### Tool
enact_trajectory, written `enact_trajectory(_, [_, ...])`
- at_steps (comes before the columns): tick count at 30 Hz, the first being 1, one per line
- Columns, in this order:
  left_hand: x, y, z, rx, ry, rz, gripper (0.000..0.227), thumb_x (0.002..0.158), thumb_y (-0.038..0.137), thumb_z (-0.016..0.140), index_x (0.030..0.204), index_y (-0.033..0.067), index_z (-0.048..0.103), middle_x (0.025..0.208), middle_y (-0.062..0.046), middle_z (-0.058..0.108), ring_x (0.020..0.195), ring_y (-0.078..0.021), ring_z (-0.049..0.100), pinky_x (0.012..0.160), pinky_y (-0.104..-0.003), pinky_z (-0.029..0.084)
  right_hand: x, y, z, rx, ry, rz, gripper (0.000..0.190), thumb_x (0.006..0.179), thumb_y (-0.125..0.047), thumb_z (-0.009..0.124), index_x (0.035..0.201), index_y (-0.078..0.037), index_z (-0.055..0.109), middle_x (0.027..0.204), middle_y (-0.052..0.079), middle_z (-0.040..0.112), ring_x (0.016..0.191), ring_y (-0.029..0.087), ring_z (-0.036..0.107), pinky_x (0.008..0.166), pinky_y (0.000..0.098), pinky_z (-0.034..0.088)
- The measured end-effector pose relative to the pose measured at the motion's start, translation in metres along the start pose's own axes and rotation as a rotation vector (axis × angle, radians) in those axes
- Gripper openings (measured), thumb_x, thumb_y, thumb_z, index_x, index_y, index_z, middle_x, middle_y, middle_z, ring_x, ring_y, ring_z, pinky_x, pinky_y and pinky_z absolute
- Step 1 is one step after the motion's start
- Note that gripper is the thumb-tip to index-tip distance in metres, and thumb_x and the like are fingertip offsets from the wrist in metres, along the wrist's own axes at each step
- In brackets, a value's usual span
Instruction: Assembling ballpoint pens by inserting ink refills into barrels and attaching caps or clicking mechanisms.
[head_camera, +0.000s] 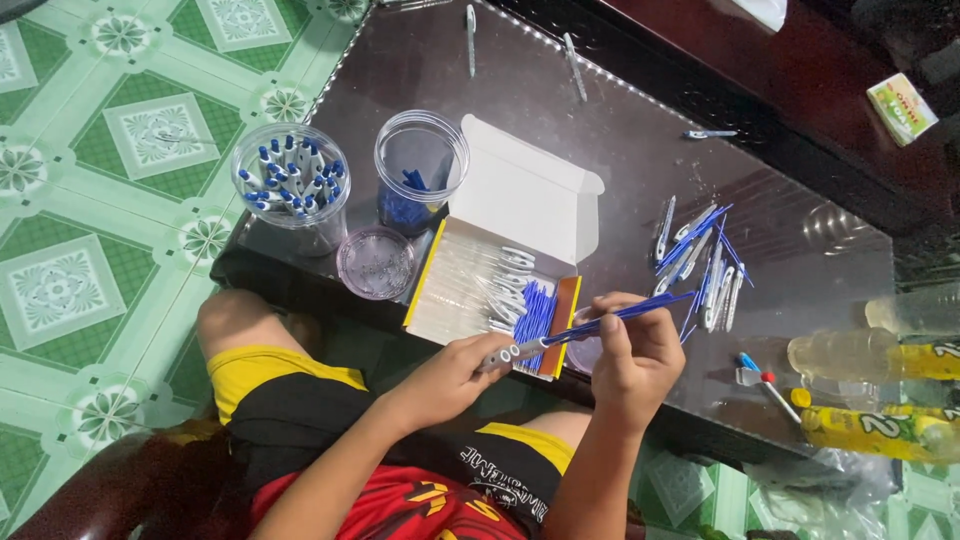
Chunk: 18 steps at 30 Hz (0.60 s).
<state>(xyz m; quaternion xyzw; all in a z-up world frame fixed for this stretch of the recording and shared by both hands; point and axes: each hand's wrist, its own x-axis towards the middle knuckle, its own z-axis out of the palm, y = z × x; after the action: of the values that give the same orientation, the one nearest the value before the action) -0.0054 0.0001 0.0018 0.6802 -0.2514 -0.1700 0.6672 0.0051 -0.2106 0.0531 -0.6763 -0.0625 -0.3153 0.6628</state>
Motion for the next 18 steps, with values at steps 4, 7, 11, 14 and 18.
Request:
enact_trajectory(4, [-0.002,-0.003,0.002,0.036,-0.015,-0.004,0.029,0.102,0.004,0.051,0.128,0.0076,0.063,0.109,-0.021,0.07,0.108,-0.0424,0.071,0.094,-0.051,0.057,-0.001,-0.005,0.0,0.042,-0.05,-0.024,0.019,0.088,-0.006,0.074,0.088,0.005,0.059,0.085,0.027,0.065,0.064,0.03,0.071,0.055,0.0354,0.06])
enact_trajectory(7, [-0.003,-0.001,0.0,0.055,-0.006,0.002,0.03,0.102,0.002,0.05,0.128,0.0069,0.063,0.111,-0.021,0.07,0.109,-0.0423,0.07,0.095,-0.051,0.056,0.003,-0.004,-0.005,0.034,-0.127,-0.007,0.018,0.086,-0.003,0.075,0.085,0.006,0.059,0.082,0.027,0.064,0.063,0.03,0.069,0.054,0.036,0.058])
enact_trajectory(11, [-0.002,0.005,-0.001,0.091,-0.013,-0.004,0.029,0.102,0.002,0.051,0.129,0.0063,0.062,0.113,-0.022,0.069,0.112,-0.0439,0.069,0.096,-0.052,0.056,0.006,-0.012,-0.003,-0.001,-0.215,0.032,0.019,0.084,-0.004,0.076,0.081,0.007,0.061,0.079,0.026,0.065,0.06,0.024,0.066,0.049,0.0323,0.056])
enact_trajectory(14, [-0.001,0.002,0.002,0.084,-0.028,-0.027,0.031,0.101,0.002,0.053,0.13,0.009,0.062,0.113,-0.021,0.069,0.111,-0.0416,0.07,0.097,-0.05,0.056,0.005,-0.023,0.0,0.002,-0.186,0.031,0.019,0.086,-0.004,0.075,0.083,0.007,0.061,0.078,0.025,0.064,0.058,0.024,0.066,0.047,0.0319,0.057])
enact_trajectory(18, [-0.002,-0.004,0.004,0.106,-0.049,-0.004,0.028,0.103,0.006,0.051,0.129,0.0088,0.061,0.108,-0.02,0.069,0.106,-0.0402,0.071,0.094,-0.048,0.057,0.006,-0.019,-0.011,0.018,-0.147,0.026,0.021,0.085,-0.005,0.076,0.083,0.008,0.06,0.078,0.026,0.064,0.055,0.022,0.065,0.045,0.0304,0.057])
